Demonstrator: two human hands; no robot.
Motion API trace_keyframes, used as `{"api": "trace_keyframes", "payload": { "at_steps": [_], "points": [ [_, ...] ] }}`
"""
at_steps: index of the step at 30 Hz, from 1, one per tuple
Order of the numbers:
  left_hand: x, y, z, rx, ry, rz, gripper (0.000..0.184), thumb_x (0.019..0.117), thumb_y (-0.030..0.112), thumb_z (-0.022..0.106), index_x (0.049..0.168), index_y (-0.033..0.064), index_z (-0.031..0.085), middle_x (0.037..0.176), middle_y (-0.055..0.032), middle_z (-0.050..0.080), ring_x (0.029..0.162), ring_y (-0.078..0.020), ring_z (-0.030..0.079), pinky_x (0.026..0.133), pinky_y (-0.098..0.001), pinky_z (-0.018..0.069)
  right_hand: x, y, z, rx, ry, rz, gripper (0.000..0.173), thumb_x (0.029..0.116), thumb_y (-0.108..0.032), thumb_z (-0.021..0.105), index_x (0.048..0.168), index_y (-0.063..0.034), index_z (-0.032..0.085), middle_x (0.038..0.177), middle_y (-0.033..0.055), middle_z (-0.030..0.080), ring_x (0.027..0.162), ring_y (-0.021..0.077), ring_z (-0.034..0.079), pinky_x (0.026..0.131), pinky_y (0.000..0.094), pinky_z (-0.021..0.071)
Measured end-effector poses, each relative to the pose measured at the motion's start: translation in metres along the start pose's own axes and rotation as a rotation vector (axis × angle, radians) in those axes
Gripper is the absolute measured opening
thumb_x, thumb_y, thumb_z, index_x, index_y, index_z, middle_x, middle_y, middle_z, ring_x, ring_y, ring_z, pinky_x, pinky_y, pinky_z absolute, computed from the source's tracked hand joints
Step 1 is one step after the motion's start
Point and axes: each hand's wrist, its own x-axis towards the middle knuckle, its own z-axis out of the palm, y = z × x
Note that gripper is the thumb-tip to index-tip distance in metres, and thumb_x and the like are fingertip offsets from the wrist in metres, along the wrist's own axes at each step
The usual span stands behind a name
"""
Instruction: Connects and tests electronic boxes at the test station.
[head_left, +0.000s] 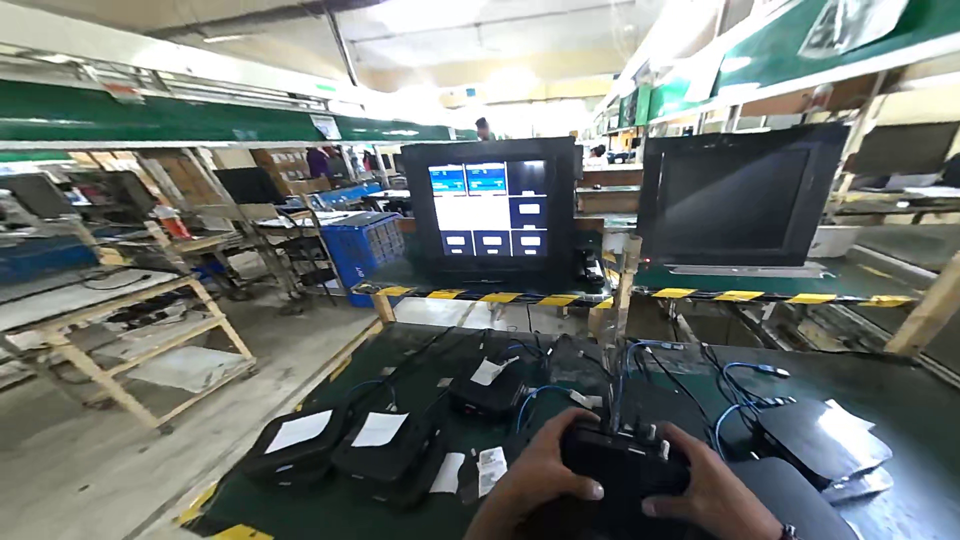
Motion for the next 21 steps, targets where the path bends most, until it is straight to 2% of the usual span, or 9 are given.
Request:
{"api": "trace_keyframes", "payload": {
  "at_steps": [2, 4, 5, 8, 10, 13, 16, 19, 21],
  "points": [
    [0.017, -0.004, 0.008, 0.362, 0.029, -0.004, 0.086, 0.0654, 0.009, 0.091, 0.143, 0.0035, 0.055, 0.136, -0.0169, 0.062, 0.127, -0.0266, 0.060, 0.110, -0.0447, 0.0502, 0.009, -0.002, 0.004, -0.252, 0.077, 0.038, 0.090, 0.0558, -0.029, 0.099, 0.134, -0.0104, 0.059, 0.122, 0.0127, 0.069, 0.111, 0.0293, 0.068, 0.096, 0.0511, 0.0564],
    [0.030, -0.006, 0.026, 0.652, 0.000, -0.119, 0.085, 0.0668, 0.005, 0.086, 0.145, 0.0030, 0.054, 0.137, -0.0220, 0.059, 0.130, -0.0364, 0.055, 0.111, -0.0514, 0.0456, 0.014, 0.003, 0.006, -0.355, 0.048, 0.072, 0.081, 0.0641, -0.025, 0.096, 0.135, -0.0097, 0.060, 0.129, 0.0184, 0.065, 0.117, 0.0369, 0.065, 0.100, 0.0558, 0.0531],
    [0.035, -0.010, 0.035, 0.741, -0.022, -0.184, 0.086, 0.0669, 0.006, 0.084, 0.147, 0.0054, 0.052, 0.140, -0.0214, 0.057, 0.132, -0.0381, 0.053, 0.111, -0.0527, 0.0446, 0.014, 0.006, 0.004, -0.348, 0.018, 0.067, 0.073, 0.0716, -0.029, 0.092, 0.135, -0.0092, 0.063, 0.130, 0.0190, 0.065, 0.119, 0.0366, 0.064, 0.102, 0.0551, 0.0521],
    [0.046, -0.015, 0.060, 0.877, -0.025, -0.308, 0.096, 0.0656, 0.012, 0.088, 0.153, 0.0109, 0.049, 0.145, -0.0169, 0.053, 0.134, -0.0384, 0.050, 0.107, -0.0531, 0.0485, 0.018, 0.009, -0.003, -0.355, 0.077, 0.039, 0.045, 0.0880, -0.044, 0.077, 0.119, -0.0119, 0.076, 0.116, 0.0130, 0.073, 0.108, 0.0295, 0.069, 0.095, 0.0509, 0.0558],
    [0.048, -0.014, 0.068, 0.942, 0.002, -0.340, 0.093, 0.0657, 0.015, 0.087, 0.151, 0.0125, 0.051, 0.142, -0.0154, 0.056, 0.131, -0.0370, 0.053, 0.101, -0.0513, 0.0529, 0.024, -0.003, -0.001, -0.470, 0.092, 0.115, 0.029, 0.0903, -0.038, 0.075, 0.104, -0.0127, 0.080, 0.104, 0.0116, 0.075, 0.102, 0.0311, 0.070, 0.092, 0.0548, 0.0548],
    [0.052, -0.012, 0.067, 0.946, 0.012, -0.388, 0.092, 0.0674, 0.017, 0.087, 0.152, 0.0122, 0.050, 0.140, -0.0155, 0.056, 0.131, -0.0367, 0.053, 0.101, -0.0502, 0.0535, 0.032, -0.015, 0.011, -0.599, 0.168, 0.060, 0.013, 0.0909, -0.016, 0.070, 0.097, -0.0098, 0.080, 0.095, 0.0127, 0.076, 0.093, 0.0344, 0.073, 0.083, 0.0592, 0.0562],
    [0.056, -0.011, 0.060, 0.931, 0.004, -0.426, 0.096, 0.0675, 0.017, 0.086, 0.154, 0.0125, 0.046, 0.143, -0.0157, 0.054, 0.133, -0.0362, 0.052, 0.104, -0.0497, 0.0515, 0.034, 0.001, 0.019, -0.435, 0.359, -0.074, 0.021, 0.0885, -0.006, 0.069, 0.103, -0.0139, 0.082, 0.098, 0.0059, 0.080, 0.090, 0.0253, 0.077, 0.081, 0.0550, 0.0600],
    [0.061, -0.010, 0.058, 0.944, -0.034, -0.444, 0.098, 0.0683, 0.018, 0.086, 0.156, 0.0143, 0.043, 0.144, -0.0159, 0.053, 0.133, -0.0369, 0.051, 0.104, -0.0511, 0.0518, 0.034, 0.012, 0.021, -0.200, 0.530, -0.041, 0.011, 0.0883, -0.019, 0.076, 0.098, -0.0154, 0.081, 0.092, -0.0025, 0.079, 0.083, 0.0092, 0.076, 0.079, 0.0354, 0.0649],
    [0.066, -0.007, 0.056, 0.949, -0.058, -0.455, 0.098, 0.0698, 0.019, 0.086, 0.157, 0.0154, 0.042, 0.145, -0.0162, 0.052, 0.134, -0.0378, 0.051, 0.102, -0.0532, 0.0524, 0.035, 0.007, 0.007, -0.119, 0.554, 0.059, 0.016, 0.0842, -0.028, 0.083, 0.095, -0.0163, 0.081, 0.088, -0.0041, 0.079, 0.080, 0.0068, 0.075, 0.077, 0.0335, 0.0653]
  ]
}}
